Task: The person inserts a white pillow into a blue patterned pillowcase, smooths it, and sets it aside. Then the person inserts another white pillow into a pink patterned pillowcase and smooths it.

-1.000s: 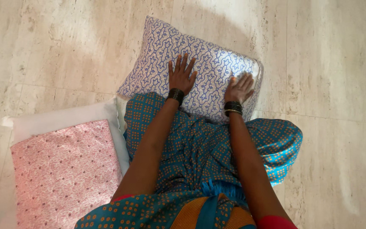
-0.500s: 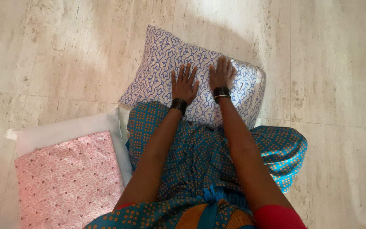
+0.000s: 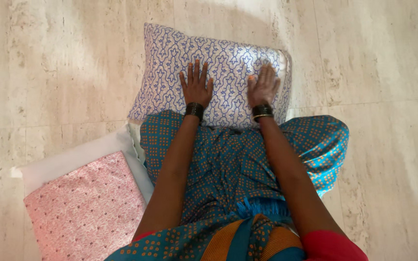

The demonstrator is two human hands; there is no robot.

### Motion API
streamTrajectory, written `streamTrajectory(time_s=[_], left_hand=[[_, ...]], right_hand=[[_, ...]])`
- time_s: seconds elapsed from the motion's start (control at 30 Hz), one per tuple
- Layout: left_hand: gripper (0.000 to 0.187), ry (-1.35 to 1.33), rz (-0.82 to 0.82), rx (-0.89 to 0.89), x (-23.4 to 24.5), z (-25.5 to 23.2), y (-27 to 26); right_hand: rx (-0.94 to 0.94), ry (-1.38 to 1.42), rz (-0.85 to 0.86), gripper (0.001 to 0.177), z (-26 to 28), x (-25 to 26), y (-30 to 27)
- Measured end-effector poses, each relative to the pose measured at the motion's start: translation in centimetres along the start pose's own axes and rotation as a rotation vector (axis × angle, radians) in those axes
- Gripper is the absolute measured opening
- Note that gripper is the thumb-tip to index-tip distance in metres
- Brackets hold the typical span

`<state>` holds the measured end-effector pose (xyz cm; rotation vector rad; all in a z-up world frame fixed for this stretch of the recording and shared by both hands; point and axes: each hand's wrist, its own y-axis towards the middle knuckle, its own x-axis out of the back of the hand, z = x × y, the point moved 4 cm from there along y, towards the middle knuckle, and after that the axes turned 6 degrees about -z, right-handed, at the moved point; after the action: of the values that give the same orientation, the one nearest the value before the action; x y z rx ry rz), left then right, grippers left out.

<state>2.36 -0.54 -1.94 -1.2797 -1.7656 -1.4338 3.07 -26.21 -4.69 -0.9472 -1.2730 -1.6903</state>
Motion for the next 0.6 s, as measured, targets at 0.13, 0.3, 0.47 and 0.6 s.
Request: streamTrajectory(time_s=[0.13, 0.3, 0.47, 0.6], left_hand=[[0.057, 0.04, -0.033, -0.038, -0.1, 0.4, -0.3], [0.059, -0.049, 0.066, 0.025, 0.7, 1.1, -0.2], [0.07, 0.082, 0.119, 0.306, 3.0, 6.7, 2.3], [0.108, -0.03, 0.241, 0.872, 4.0, 13.9, 2.3]], right_hand=[[0.569, 0.227, 0.265, 0.081, 10.4, 2.4, -7.1], [0.27, 0.014, 0.182, 0.079, 7.1, 2.1, -3.6], [-0.492, -0.036, 0.16, 0.093, -5.8, 2.6, 0.4], [-0.958, 0.336, 0.333, 0.123, -9.0, 0.0, -0.6]])
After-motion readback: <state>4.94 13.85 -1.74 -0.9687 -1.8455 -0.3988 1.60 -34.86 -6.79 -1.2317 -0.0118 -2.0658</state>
